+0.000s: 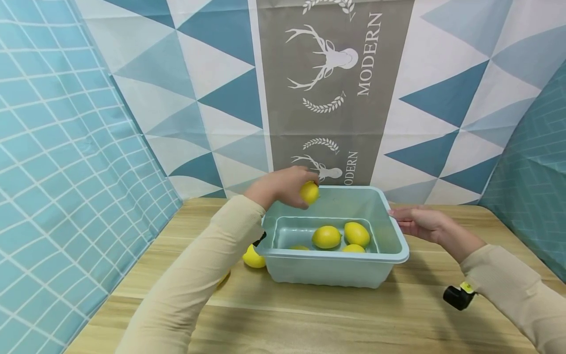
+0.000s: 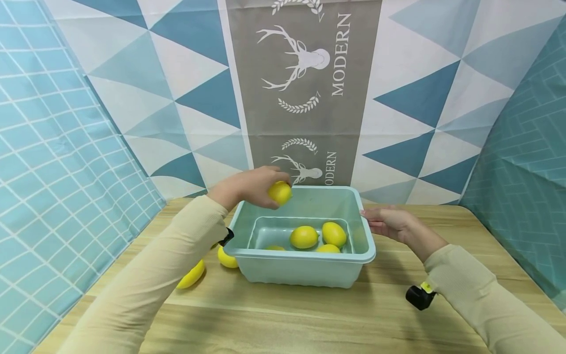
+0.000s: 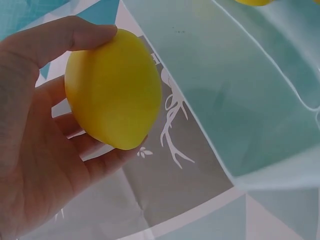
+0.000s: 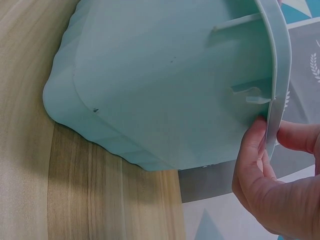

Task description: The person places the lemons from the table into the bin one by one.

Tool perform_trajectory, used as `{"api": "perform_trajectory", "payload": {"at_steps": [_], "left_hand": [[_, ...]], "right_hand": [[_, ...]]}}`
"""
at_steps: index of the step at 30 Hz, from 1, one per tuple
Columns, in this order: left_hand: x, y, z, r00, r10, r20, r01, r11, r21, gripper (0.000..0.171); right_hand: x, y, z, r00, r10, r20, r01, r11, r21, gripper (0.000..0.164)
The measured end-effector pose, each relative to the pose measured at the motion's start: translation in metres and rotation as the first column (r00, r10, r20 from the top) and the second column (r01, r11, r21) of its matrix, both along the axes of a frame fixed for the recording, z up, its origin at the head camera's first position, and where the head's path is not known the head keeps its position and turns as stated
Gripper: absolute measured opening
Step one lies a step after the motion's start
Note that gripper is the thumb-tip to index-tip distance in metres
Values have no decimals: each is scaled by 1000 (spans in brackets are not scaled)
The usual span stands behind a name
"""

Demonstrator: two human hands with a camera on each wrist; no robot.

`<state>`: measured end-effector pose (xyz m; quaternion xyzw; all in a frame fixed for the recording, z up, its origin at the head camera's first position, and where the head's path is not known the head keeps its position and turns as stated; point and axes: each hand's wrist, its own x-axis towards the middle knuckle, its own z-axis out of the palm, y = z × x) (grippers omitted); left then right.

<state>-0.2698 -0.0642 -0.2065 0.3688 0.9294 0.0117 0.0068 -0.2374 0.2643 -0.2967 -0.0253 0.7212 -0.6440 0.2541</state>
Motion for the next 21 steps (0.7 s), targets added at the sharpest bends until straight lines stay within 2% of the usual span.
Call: {"api": "perform_trajectory", "payload": {"at_steps": [11,21], "left_hand": [[-5,13,-5,1000,-20,7,20,1000,-12,48],[-17,24,-16,998,-13,64,16,999,-41,47]], "right_hand": [[0,0,-1,1000,4,-22,-4,1000,15,14],[0,-1,0,1000,-16,-14,16,1000,8,22]]}}
